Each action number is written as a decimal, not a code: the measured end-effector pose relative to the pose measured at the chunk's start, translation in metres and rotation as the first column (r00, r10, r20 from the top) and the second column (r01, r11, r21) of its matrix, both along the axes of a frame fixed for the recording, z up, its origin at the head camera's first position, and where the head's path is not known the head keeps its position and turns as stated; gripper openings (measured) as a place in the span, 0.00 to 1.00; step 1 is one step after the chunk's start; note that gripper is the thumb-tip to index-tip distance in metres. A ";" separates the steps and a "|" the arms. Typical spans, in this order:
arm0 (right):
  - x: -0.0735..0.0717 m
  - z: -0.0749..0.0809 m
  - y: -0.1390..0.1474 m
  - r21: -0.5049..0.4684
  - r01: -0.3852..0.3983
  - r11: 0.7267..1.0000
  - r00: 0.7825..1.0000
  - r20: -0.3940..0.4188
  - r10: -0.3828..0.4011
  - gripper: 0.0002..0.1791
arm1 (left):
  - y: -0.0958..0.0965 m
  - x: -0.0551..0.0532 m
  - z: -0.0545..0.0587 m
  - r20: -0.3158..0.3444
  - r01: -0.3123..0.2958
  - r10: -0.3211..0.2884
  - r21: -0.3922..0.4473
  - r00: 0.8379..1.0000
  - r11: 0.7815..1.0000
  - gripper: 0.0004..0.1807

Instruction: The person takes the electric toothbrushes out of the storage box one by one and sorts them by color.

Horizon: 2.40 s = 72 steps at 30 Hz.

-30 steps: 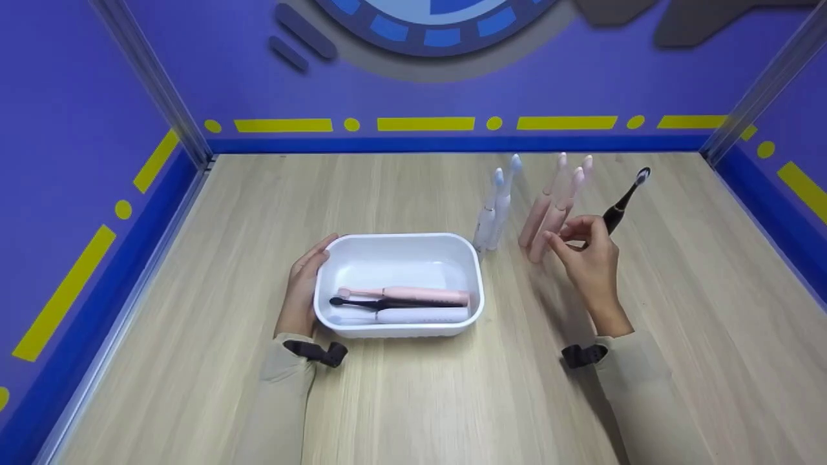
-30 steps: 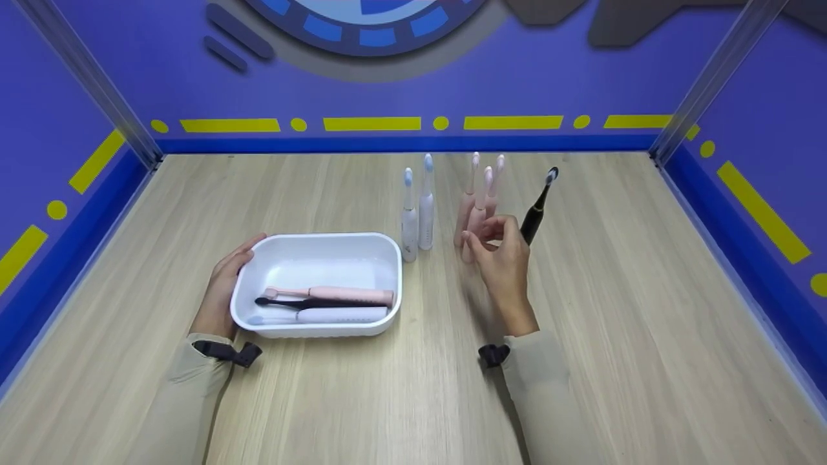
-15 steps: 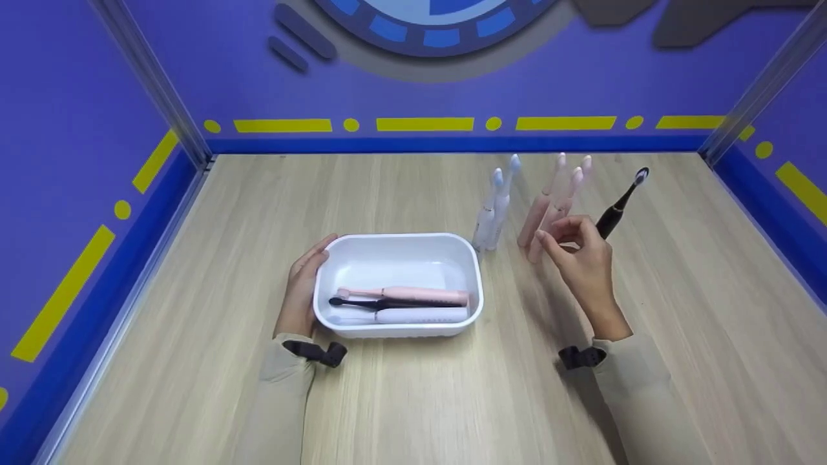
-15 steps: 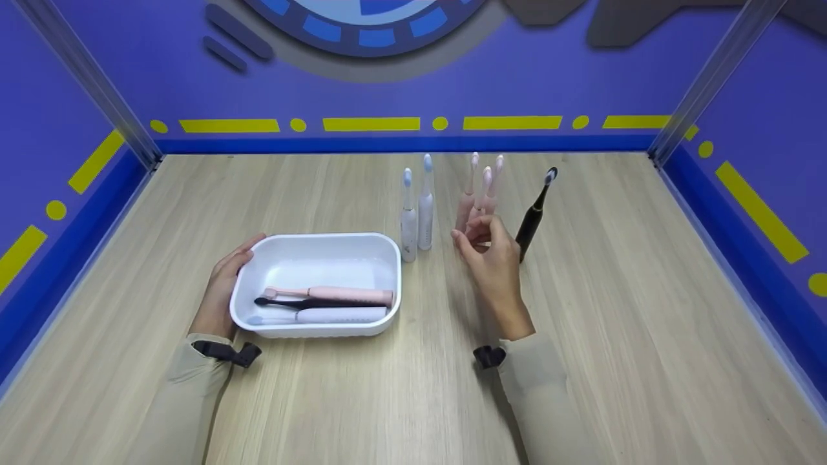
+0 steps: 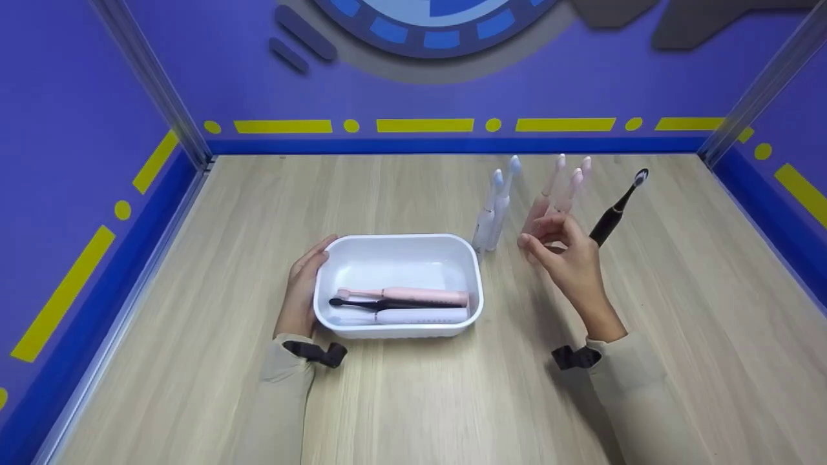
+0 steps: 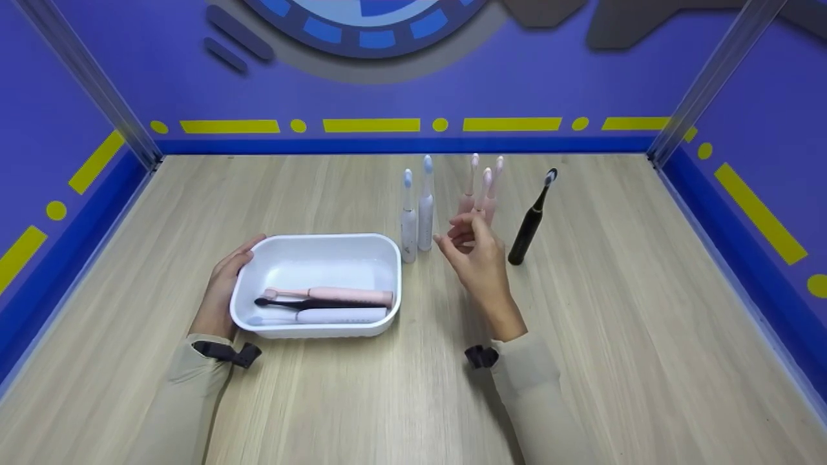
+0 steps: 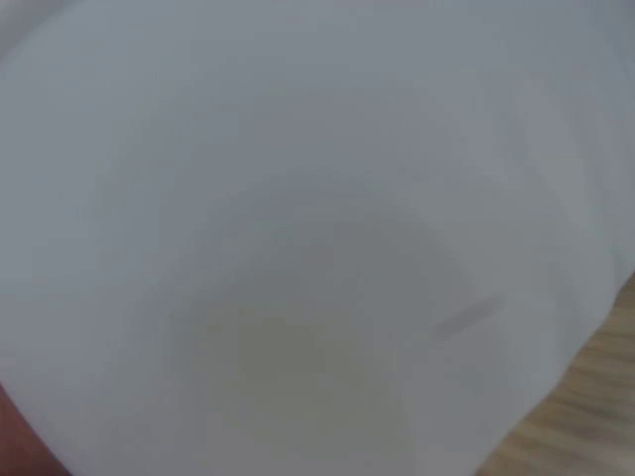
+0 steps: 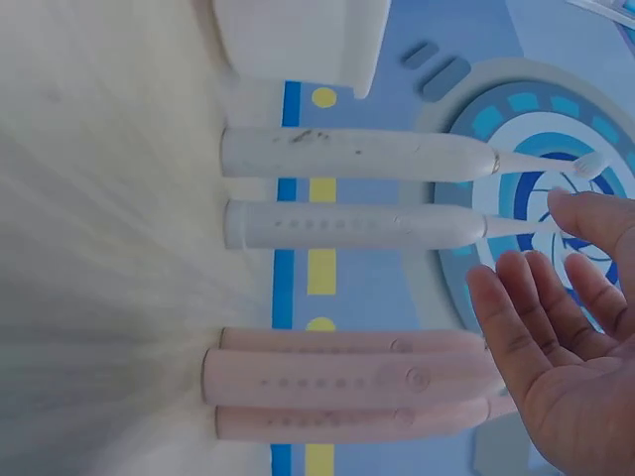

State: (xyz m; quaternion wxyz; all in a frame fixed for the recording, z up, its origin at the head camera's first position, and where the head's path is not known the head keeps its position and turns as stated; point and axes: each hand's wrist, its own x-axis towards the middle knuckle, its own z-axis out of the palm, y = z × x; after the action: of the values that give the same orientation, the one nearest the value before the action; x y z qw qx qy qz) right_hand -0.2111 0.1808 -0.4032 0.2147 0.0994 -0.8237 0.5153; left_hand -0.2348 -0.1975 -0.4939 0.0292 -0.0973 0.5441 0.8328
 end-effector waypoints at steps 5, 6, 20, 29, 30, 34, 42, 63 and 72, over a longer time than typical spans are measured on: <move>-0.010 -0.010 0.002 0.007 -0.044 0.999 0.999 0.026 0.044 0.17 | 0.000 -0.001 0.000 -0.007 -0.004 0.004 -0.010 1.000 1.000 0.23; -0.011 -0.010 0.002 0.008 -0.060 0.998 0.998 0.032 0.060 0.17 | 0.000 -0.001 0.000 -0.014 -0.003 0.003 -0.010 1.000 1.000 0.23; -0.017 0.001 -0.013 0.107 -0.261 0.959 0.947 0.223 0.233 0.20 | -0.002 0.000 -0.003 0.010 0.004 -0.003 -0.048 1.000 0.999 0.23; -0.021 0.009 -0.028 0.114 -0.420 0.900 0.882 0.283 0.376 0.21 | -0.003 0.000 -0.002 -0.015 -0.003 0.003 -0.033 1.000 0.999 0.22; -0.022 0.009 -0.030 0.108 -0.433 0.895 0.875 0.288 0.389 0.21 | -0.003 -0.001 -0.002 -0.013 -0.003 0.003 -0.034 1.000 0.999 0.22; -0.024 0.008 -0.036 0.103 -0.464 0.880 0.856 0.309 0.416 0.22 | -0.002 -0.002 -0.003 -0.010 0.006 -0.007 -0.044 1.000 0.999 0.23; -0.030 0.008 -0.048 0.184 -0.547 0.817 0.810 0.362 0.461 0.21 | -0.001 -0.002 -0.003 -0.011 0.007 -0.007 -0.049 1.000 0.999 0.23; -0.049 0.025 -0.082 0.314 -0.779 0.544 0.599 0.629 0.495 0.27 | -0.001 -0.002 -0.003 -0.014 0.004 -0.005 -0.026 1.000 1.000 0.23; -0.054 0.023 -0.096 0.345 -0.796 0.497 0.576 0.683 0.449 0.25 | -0.001 -0.001 -0.002 -0.018 0.006 -0.006 -0.014 1.000 1.000 0.23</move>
State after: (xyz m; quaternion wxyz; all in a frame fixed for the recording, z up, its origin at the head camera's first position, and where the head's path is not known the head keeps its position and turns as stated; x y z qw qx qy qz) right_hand -0.2652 0.0853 -0.3799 -0.2671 0.3283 -0.8679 0.2601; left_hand -0.2359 -0.1988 -0.4964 0.0263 -0.0883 0.5504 0.8298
